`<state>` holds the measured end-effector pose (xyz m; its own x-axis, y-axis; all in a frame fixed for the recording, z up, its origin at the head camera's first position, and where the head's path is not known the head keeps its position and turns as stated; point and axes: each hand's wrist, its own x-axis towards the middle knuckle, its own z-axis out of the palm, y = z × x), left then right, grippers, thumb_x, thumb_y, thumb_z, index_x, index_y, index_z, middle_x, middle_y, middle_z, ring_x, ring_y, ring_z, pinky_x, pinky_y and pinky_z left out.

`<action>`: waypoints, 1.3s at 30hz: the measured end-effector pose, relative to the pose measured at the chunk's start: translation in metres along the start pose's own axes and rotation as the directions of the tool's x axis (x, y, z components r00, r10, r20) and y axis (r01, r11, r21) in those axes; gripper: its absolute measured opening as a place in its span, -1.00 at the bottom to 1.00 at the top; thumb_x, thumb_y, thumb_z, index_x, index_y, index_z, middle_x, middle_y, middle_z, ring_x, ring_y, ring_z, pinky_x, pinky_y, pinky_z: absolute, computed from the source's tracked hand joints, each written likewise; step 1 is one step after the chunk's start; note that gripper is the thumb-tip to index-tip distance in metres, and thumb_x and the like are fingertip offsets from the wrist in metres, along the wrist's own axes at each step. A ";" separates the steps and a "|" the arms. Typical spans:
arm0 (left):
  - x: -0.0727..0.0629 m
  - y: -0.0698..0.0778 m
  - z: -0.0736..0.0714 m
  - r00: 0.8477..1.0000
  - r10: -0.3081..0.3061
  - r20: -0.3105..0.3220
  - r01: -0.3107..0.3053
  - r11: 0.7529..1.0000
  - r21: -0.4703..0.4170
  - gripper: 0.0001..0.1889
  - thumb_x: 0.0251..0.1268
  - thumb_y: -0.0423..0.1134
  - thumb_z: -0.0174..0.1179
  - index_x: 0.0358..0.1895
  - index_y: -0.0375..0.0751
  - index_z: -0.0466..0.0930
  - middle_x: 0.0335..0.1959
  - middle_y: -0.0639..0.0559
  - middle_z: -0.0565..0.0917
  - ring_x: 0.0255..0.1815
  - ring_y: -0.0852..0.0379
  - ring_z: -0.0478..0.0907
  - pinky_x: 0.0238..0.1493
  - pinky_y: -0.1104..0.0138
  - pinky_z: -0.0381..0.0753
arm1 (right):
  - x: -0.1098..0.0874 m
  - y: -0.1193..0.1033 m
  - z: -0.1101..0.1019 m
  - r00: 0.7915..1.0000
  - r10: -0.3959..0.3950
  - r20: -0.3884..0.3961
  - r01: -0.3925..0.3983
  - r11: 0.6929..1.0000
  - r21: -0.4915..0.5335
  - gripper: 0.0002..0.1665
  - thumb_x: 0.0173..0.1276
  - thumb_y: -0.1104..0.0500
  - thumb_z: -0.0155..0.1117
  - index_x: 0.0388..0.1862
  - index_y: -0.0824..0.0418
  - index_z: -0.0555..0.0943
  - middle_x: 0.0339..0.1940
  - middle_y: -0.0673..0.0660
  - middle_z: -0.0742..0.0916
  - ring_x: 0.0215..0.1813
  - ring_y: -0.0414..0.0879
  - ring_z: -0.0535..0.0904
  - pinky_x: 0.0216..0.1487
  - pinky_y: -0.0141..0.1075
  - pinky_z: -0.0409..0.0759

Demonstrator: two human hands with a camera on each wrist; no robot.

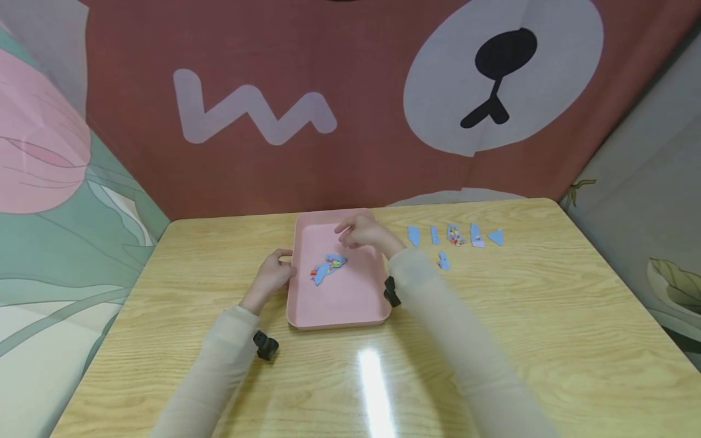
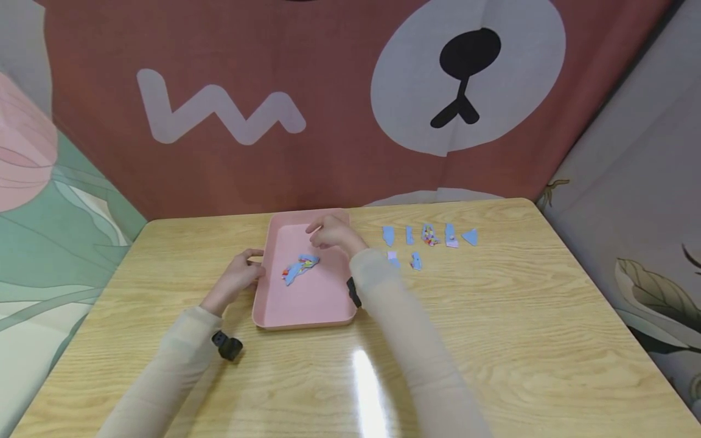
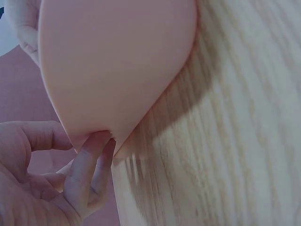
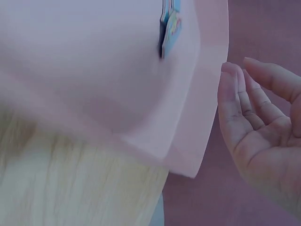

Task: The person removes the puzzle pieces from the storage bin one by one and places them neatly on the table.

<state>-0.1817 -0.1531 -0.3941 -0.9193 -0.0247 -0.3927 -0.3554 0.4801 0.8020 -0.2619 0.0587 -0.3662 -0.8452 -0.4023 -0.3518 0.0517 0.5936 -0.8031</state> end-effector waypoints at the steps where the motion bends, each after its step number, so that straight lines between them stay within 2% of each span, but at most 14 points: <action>1: 0.000 0.000 0.000 1.000 0.000 0.000 0.000 1.000 -0.002 -0.40 0.25 -0.43 -0.09 0.40 -0.37 0.12 0.17 -0.44 0.49 -0.34 0.10 0.57 -0.41 0.36 0.58 | 0.001 -0.001 0.002 1.000 0.001 0.002 -0.001 1.000 -0.001 -0.51 0.26 0.37 0.19 0.20 0.30 0.52 0.07 0.29 0.69 -0.15 -0.11 0.60 -0.06 -0.37 0.63; 7: 0.001 0.000 -0.001 1.000 -0.007 -0.002 0.007 1.000 -0.002 -0.40 0.26 -0.42 -0.08 0.41 -0.35 0.13 0.17 -0.43 0.50 -0.33 0.10 0.57 -0.42 0.37 0.58 | 0.001 -0.007 0.015 1.000 -0.002 0.009 0.001 0.999 0.044 -0.49 0.23 0.40 0.15 0.20 0.32 0.51 0.09 0.29 0.68 -0.23 -0.18 0.54 -0.13 -0.41 0.57; 11: 0.001 0.000 -0.002 1.000 -0.011 -0.001 0.011 1.000 0.004 -0.40 0.26 -0.42 -0.09 0.41 -0.35 0.12 0.16 -0.41 0.49 -0.27 0.07 0.57 -0.39 0.36 0.59 | 0.000 -0.010 0.021 1.000 -0.006 0.005 0.006 0.997 0.072 -0.50 0.23 0.43 0.11 0.20 0.36 0.50 0.11 0.33 0.65 -0.36 -0.22 0.46 -0.20 -0.43 0.49; 15: 0.002 0.002 -0.002 1.000 -0.012 -0.004 0.012 1.000 0.012 -0.40 0.25 -0.42 -0.10 0.41 -0.34 0.13 0.14 -0.40 0.49 -0.21 0.05 0.56 -0.37 0.36 0.60 | 0.000 -0.008 0.025 1.000 -0.002 -0.006 0.003 0.996 0.095 -0.50 0.23 0.43 0.09 0.19 0.37 0.51 0.11 0.32 0.65 -0.46 -0.21 0.38 -0.19 -0.35 0.44; 18: 0.002 0.002 -0.001 1.000 -0.014 -0.005 0.014 1.000 0.014 -0.41 0.26 -0.42 -0.10 0.41 -0.34 0.13 0.14 -0.40 0.49 -0.20 0.04 0.57 -0.37 0.36 0.60 | 0.003 -0.003 0.027 1.000 0.008 -0.015 -0.006 0.996 0.089 -0.53 0.23 0.40 0.13 0.16 0.35 0.53 0.11 0.29 0.66 -0.40 -0.19 0.42 -0.16 -0.35 0.45; 22: 0.002 0.002 -0.001 1.000 -0.017 -0.008 0.017 1.000 0.017 -0.41 0.27 -0.42 -0.10 0.41 -0.35 0.13 0.15 -0.40 0.50 -0.22 0.05 0.57 -0.38 0.36 0.60 | 0.007 0.004 0.029 0.999 0.018 -0.032 -0.016 0.999 0.049 -0.58 0.26 0.34 0.17 0.13 0.31 0.57 0.12 0.23 0.67 -0.15 -0.16 0.52 -0.06 -0.40 0.50; 25: 0.003 0.002 -0.001 1.000 -0.017 -0.007 0.017 1.000 0.013 -0.41 0.26 -0.42 -0.10 0.41 -0.35 0.13 0.14 -0.41 0.50 -0.25 0.07 0.57 -0.40 0.37 0.59 | 0.010 0.008 0.031 0.999 0.023 -0.046 -0.022 0.999 0.023 -0.60 0.27 0.32 0.19 0.11 0.30 0.58 0.12 0.20 0.68 -0.05 -0.10 0.52 0.00 -0.38 0.51; 31: 0.002 0.000 -0.001 1.000 -0.019 -0.007 0.019 1.000 0.002 -0.41 0.26 -0.43 -0.09 0.41 -0.34 0.13 0.15 -0.41 0.50 -0.28 0.07 0.57 -0.39 0.37 0.58 | 0.013 0.015 0.033 0.998 0.037 -0.057 -0.037 0.999 0.008 -0.59 0.20 0.41 0.21 0.07 0.34 0.59 0.06 0.24 0.70 0.04 -0.03 0.59 -0.08 -0.44 0.52; 34: 0.002 0.000 0.000 1.000 -0.016 -0.005 0.016 1.000 0.003 -0.41 0.26 -0.44 -0.09 0.41 -0.35 0.13 0.15 -0.42 0.50 -0.29 0.07 0.57 -0.40 0.37 0.58 | 0.014 0.018 0.034 0.998 0.036 -0.054 -0.037 0.999 -0.006 -0.57 0.16 0.45 0.22 0.06 0.35 0.59 0.06 0.25 0.70 0.08 -0.01 0.59 -0.05 -0.44 0.54; 39: 0.001 0.000 0.000 1.000 -0.010 -0.005 0.010 1.000 0.000 -0.40 0.26 -0.44 -0.09 0.41 -0.36 0.12 0.15 -0.43 0.50 -0.29 0.08 0.56 -0.39 0.37 0.58 | 0.011 0.018 0.035 0.999 0.033 -0.029 -0.034 0.999 -0.025 -0.54 0.08 0.49 0.27 0.03 0.37 0.60 0.02 0.23 0.68 -0.01 -0.07 0.54 0.00 -0.42 0.53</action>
<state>-0.1825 -0.1529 -0.3946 -0.9164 -0.0335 -0.3988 -0.3648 0.4799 0.7979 -0.2515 0.0404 -0.4014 -0.8583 -0.3620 -0.3637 0.0666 0.6242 -0.7784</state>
